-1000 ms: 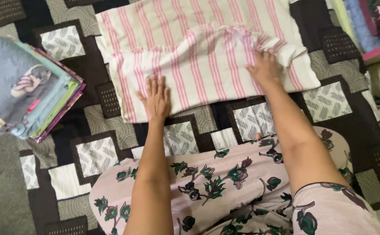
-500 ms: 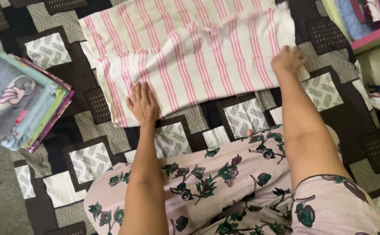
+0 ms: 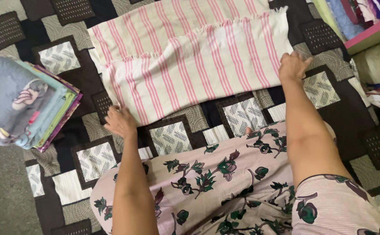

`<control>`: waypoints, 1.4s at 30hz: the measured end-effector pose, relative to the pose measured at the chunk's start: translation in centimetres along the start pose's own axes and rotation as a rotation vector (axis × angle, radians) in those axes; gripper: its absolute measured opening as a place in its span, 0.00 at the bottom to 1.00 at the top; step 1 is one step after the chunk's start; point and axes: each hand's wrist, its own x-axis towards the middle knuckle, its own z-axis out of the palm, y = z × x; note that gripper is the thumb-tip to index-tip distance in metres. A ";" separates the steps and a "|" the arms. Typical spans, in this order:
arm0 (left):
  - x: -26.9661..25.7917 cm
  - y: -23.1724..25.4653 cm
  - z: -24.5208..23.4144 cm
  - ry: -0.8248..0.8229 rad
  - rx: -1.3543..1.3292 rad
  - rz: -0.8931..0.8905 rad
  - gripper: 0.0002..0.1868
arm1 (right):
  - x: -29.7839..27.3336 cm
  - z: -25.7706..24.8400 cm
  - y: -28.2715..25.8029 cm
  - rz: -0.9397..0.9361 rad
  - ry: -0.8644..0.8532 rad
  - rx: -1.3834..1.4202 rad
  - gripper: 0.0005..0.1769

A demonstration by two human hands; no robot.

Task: The person folds a white and pink striped towel on a patterned mat, smoothing and aligning it into a compact rectangle. They then place the folded towel on a stack of other folded linens and begin unfolding a green and white checkered towel.

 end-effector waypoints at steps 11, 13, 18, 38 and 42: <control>2.7 -3.7 -0.8 -0.348 -0.645 -0.295 0.16 | -0.8 -2.1 1.8 0.269 -0.047 0.131 0.33; 3.0 -4.7 -0.6 -0.399 -0.832 -0.282 0.16 | -1.6 -2.3 1.8 0.131 0.093 0.161 0.11; 4.8 -6.4 0.0 -0.682 -0.839 -0.297 0.17 | -3.2 -5.6 0.6 -0.116 -0.045 0.304 0.09; 5.7 -9.1 -3.7 -1.089 -0.396 0.128 0.22 | 0.5 -4.4 9.8 0.039 -0.209 -0.147 0.28; 5.8 -7.4 -4.7 -1.062 -0.060 0.148 0.25 | 0.1 -4.1 6.0 -0.009 -0.006 -0.342 0.27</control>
